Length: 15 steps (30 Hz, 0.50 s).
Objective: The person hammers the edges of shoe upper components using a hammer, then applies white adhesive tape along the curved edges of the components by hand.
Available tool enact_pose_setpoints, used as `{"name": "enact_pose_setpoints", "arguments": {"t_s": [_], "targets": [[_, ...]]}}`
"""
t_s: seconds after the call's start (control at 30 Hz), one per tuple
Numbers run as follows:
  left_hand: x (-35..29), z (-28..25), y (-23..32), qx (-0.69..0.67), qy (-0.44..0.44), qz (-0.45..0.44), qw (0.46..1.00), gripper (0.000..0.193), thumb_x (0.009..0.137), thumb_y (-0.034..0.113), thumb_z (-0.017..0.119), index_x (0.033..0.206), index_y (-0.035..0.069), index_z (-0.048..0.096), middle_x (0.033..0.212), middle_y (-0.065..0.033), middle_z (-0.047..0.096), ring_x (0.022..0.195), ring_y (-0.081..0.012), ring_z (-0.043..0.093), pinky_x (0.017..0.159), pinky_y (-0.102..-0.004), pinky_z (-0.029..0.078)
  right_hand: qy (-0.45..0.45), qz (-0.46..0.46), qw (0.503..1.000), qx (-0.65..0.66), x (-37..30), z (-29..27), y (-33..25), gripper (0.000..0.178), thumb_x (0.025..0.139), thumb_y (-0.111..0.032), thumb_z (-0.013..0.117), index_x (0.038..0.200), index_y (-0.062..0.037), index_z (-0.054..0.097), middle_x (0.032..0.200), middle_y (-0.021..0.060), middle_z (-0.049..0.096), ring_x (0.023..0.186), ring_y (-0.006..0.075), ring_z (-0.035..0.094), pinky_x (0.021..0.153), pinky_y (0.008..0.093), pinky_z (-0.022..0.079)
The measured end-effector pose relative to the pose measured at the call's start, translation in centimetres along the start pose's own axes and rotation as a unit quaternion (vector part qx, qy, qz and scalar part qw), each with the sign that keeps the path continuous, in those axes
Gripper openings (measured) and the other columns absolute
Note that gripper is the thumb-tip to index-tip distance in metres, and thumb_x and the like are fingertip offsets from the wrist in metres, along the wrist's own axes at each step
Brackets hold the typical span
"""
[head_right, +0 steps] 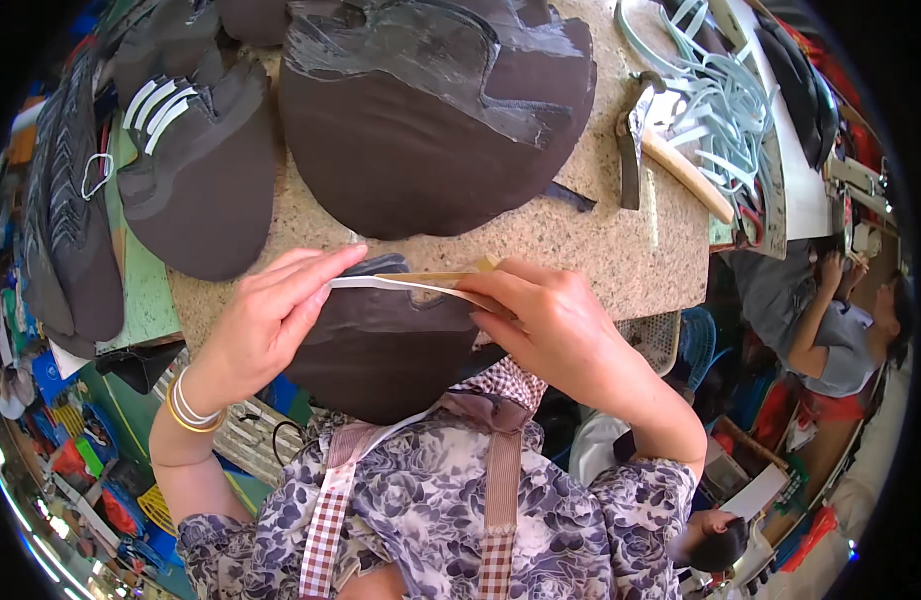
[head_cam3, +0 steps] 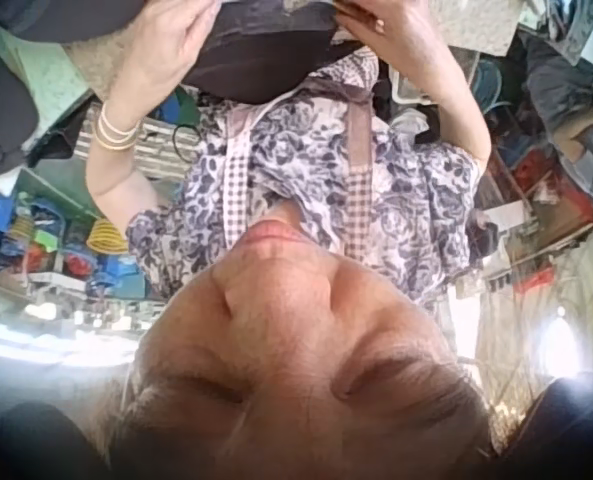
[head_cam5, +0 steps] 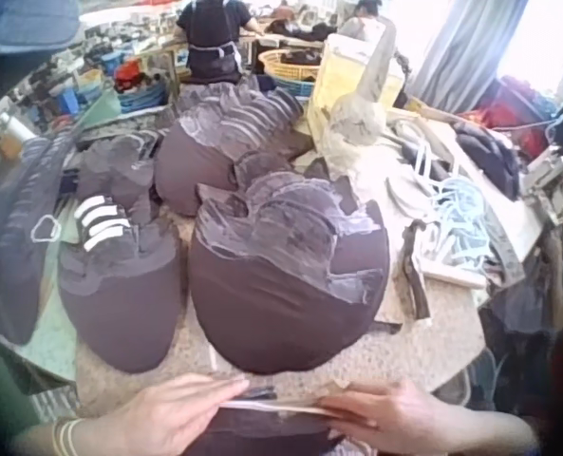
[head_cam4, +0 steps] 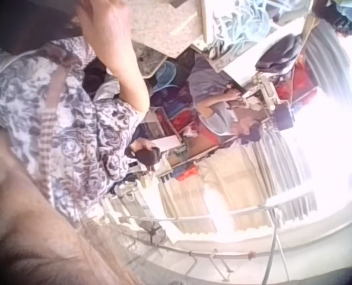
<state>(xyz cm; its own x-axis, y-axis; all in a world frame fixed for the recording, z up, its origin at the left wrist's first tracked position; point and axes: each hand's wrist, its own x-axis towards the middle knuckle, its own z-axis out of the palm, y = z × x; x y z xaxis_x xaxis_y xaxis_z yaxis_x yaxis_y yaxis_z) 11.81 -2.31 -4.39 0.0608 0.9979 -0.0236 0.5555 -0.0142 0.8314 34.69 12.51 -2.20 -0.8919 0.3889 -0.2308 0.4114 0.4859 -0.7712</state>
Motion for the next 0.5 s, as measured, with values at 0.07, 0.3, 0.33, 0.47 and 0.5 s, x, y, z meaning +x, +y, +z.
{"name": "enact_pose_setpoints", "arguments": {"t_s": [0.07,0.3,0.33,0.47,0.5], "targets": [[0.6,0.4,0.5,0.038,0.048,0.027,0.998,0.032,0.089,-0.001,0.052,0.12,0.001,0.059,0.114,-0.0154,0.062,0.096,-0.0265,0.061,0.085,-0.0337,0.048,0.02,0.026,0.999,-0.009,-1.0,0.3,0.6,0.027,0.077,-0.002,0.067,0.104,0.0007,0.064,0.082,0.0146,0.062,0.07,0.0323,0.063,0.063,0.0376,0.05],[1.5,2.7,0.7,-0.093,0.136,-0.076,0.983,0.013,0.087,0.005,0.06,0.098,-0.002,0.061,0.089,-0.0096,0.059,0.082,-0.0203,0.06,0.072,-0.0286,0.047,0.024,0.047,0.999,0.014,-3.1,0.5,2.5,0.029,0.077,-0.002,0.071,0.104,0.0045,0.064,0.079,0.0105,0.062,0.068,0.0204,0.061,0.063,0.0298,0.05],[1.6,2.2,0.7,-0.081,0.102,-0.078,0.988,0.012,0.086,0.006,0.062,0.095,-0.002,0.062,0.084,-0.0086,0.058,0.077,-0.0187,0.059,0.067,-0.0285,0.046,0.025,0.047,0.998,0.017,-3.1,0.5,2.4,0.029,0.077,-0.002,0.071,0.104,0.0045,0.064,0.079,0.0105,0.062,0.068,0.0204,0.061,0.063,0.0298,0.05],[1.6,2.4,1.2,-0.004,0.101,-0.058,0.993,0.012,0.08,0.009,0.069,0.088,0.001,0.065,0.077,-0.0094,0.055,0.066,-0.0242,0.059,0.059,-0.0336,0.046,0.048,-0.014,0.997,0.054,-1.3,0.9,1.5,0.027,0.078,-0.009,0.073,0.101,0.0018,0.064,0.078,0.0117,0.062,0.066,0.0235,0.062,0.059,0.0326,0.05],[1.6,2.6,1.5,-0.004,0.099,-0.056,0.993,0.012,0.08,0.009,0.069,0.088,0.001,0.065,0.077,-0.0094,0.055,0.066,-0.0242,0.059,0.059,-0.0336,0.046,0.06,-0.058,0.994,0.069,-0.5,1.2,0.9,0.026,0.078,-0.013,0.073,0.099,-0.0005,0.064,0.077,0.0126,0.061,0.065,0.0267,0.063,0.057,0.0355,0.05]]}}
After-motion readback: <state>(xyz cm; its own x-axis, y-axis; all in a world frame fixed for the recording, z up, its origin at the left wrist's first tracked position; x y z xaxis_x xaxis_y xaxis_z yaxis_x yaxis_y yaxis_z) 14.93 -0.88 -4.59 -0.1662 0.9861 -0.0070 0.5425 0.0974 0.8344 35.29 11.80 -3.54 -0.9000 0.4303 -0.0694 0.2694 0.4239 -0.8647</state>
